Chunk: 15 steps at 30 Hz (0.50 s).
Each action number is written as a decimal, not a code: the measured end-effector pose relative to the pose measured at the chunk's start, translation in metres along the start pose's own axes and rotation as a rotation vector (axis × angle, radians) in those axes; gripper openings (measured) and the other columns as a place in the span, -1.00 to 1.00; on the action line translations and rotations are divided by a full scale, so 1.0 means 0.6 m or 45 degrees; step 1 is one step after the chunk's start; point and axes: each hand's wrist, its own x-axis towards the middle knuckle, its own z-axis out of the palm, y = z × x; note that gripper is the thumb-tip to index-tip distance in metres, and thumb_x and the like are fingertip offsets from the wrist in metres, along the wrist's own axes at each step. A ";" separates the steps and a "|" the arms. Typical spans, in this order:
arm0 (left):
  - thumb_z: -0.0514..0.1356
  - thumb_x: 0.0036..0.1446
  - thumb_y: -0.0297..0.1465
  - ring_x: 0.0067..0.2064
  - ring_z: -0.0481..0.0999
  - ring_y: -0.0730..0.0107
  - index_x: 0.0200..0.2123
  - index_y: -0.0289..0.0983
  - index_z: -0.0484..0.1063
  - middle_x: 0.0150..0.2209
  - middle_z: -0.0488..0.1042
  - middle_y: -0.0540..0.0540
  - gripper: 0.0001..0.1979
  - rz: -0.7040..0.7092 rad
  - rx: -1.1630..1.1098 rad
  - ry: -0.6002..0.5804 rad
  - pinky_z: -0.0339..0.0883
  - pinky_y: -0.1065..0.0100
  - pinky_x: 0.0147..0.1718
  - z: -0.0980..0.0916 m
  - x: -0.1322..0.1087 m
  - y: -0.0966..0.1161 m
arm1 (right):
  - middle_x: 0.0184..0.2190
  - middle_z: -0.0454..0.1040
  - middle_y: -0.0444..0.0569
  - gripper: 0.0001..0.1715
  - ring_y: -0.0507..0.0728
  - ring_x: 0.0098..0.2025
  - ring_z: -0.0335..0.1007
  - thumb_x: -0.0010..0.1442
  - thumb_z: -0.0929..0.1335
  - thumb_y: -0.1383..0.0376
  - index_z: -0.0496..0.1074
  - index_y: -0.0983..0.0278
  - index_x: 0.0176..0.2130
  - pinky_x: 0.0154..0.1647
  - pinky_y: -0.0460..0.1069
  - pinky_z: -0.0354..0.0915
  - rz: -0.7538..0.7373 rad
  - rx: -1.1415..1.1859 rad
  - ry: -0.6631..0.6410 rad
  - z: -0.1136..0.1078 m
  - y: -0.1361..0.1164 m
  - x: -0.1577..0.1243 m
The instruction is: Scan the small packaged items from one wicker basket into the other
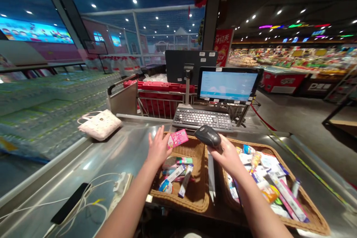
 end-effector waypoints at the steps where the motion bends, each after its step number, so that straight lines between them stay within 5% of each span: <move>1: 0.29 -0.01 -0.35 0.36 0.03 -0.12 0.10 -0.20 0.35 0.38 -0.03 -0.31 -0.45 -0.005 0.002 -0.011 -0.18 -0.31 0.25 0.004 -0.005 -0.003 | -0.01 0.48 0.09 -0.64 0.27 0.04 0.37 0.13 0.33 0.26 0.43 0.27 -0.06 0.06 0.15 0.30 -0.003 0.008 -0.011 0.004 0.000 0.001; 15: 0.29 0.01 -0.26 0.38 -0.02 -0.06 0.07 -0.19 0.38 0.37 0.02 -0.30 -0.49 -0.038 0.010 -0.170 -0.21 -0.31 0.25 0.053 -0.070 -0.020 | -0.06 0.48 0.06 -0.70 0.24 0.00 0.40 0.12 0.32 0.27 0.44 0.25 -0.11 0.02 0.14 0.31 0.043 0.067 -0.200 0.039 -0.010 0.011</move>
